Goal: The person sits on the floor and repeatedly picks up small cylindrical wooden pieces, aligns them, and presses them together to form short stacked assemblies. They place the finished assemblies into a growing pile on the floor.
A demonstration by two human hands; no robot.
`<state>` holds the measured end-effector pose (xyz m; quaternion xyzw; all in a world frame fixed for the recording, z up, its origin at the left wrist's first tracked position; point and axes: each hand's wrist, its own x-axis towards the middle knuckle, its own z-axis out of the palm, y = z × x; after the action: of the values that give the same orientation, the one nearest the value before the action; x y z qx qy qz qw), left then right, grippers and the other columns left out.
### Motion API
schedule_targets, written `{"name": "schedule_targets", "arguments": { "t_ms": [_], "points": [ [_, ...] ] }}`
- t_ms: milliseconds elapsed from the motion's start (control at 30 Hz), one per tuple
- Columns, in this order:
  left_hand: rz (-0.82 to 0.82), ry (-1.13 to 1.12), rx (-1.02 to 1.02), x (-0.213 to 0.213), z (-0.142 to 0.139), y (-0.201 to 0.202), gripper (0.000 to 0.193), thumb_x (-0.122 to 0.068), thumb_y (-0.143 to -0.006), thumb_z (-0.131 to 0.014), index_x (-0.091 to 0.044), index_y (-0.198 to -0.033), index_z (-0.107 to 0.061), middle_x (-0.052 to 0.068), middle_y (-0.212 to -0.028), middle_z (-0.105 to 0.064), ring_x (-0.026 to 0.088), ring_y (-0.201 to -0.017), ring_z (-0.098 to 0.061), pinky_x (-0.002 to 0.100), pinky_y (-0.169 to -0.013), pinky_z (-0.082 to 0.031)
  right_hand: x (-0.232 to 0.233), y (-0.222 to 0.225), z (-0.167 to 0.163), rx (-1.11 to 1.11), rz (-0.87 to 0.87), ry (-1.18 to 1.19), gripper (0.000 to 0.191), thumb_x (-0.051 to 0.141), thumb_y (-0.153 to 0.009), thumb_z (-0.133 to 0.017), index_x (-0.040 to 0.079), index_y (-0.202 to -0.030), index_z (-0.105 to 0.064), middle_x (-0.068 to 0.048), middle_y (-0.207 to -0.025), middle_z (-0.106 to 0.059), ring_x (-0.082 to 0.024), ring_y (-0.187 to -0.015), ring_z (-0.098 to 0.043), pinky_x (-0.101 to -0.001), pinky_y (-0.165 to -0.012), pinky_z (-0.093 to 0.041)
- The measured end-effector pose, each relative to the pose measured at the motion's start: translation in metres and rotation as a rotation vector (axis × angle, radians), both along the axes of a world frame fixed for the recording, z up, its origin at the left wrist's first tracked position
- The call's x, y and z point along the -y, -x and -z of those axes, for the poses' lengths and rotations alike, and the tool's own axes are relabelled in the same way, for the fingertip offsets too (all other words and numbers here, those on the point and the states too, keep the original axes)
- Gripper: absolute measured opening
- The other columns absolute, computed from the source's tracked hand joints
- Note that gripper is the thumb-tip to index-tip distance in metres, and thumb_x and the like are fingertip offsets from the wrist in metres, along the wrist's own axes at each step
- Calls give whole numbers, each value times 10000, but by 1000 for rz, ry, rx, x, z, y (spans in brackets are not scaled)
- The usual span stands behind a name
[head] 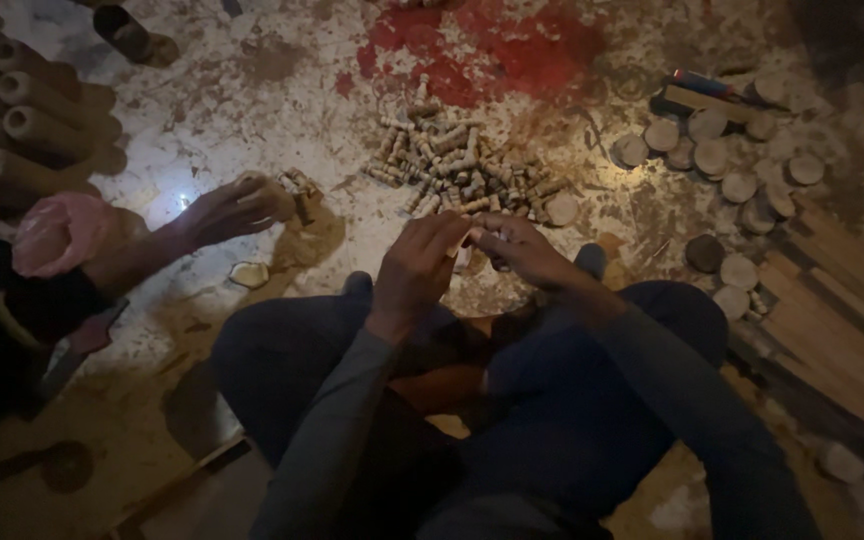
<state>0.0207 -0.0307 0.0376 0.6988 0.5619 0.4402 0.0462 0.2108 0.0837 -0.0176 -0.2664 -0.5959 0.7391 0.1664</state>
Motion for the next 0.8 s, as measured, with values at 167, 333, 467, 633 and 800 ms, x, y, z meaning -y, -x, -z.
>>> {"name": "schedule_targets", "arguments": {
  "t_ms": [167, 333, 467, 633, 800],
  "points": [
    [4, 262, 280, -3, 1, 0, 275, -44, -986, -692, -85, -1257, -703, 122, -1229, -724, 323, -1066, -729, 426, -855, -604, 3, 4, -21, 161, -11, -625, 246, 252, -1074, -580, 53, -1201, -648, -48, -927, -654, -144, -802, -632, -328, -681, -494],
    [-51, 329, 365, -1, 9, -2, 275, -68, -991, -701, -101, -1264, -718, 114, -1225, -736, 315, -1035, -741, 430, -843, -604, 6, 7, -23, 181, -19, -659, 246, 253, -1076, -589, 30, -1168, -635, -81, -906, -616, -159, -772, -587, -330, -680, -471],
    [7, -5, 145, 0, 14, -2, 347, -16, -970, -691, -83, -1311, -681, 141, -1287, -698, 346, -1193, -688, 436, -977, -589, 3, 3, -14, 207, 36, -89, 309, 295, -1076, -542, 63, -1218, -688, -31, -887, -621, -129, -761, -516, -308, -675, -446],
    [48, 82, 95, -8, 16, 5, 319, -54, -948, -737, -91, -1263, -701, 134, -1241, -722, 336, -1153, -701, 423, -952, -584, -1, 0, -11, 31, -21, -437, 316, 284, -1133, -567, -4, -1178, -687, -71, -962, -647, -167, -887, -594, -358, -770, -473],
    [15, 440, 321, -5, 31, 14, 285, -100, -952, -757, -49, -1227, -705, 172, -1060, -735, 311, -908, -751, 377, -793, -594, 8, -1, -31, 200, 1, -767, 271, 224, -1042, -636, 9, -1206, -651, -139, -935, -627, -287, -808, -626, -419, -700, -482]
  ]
}}
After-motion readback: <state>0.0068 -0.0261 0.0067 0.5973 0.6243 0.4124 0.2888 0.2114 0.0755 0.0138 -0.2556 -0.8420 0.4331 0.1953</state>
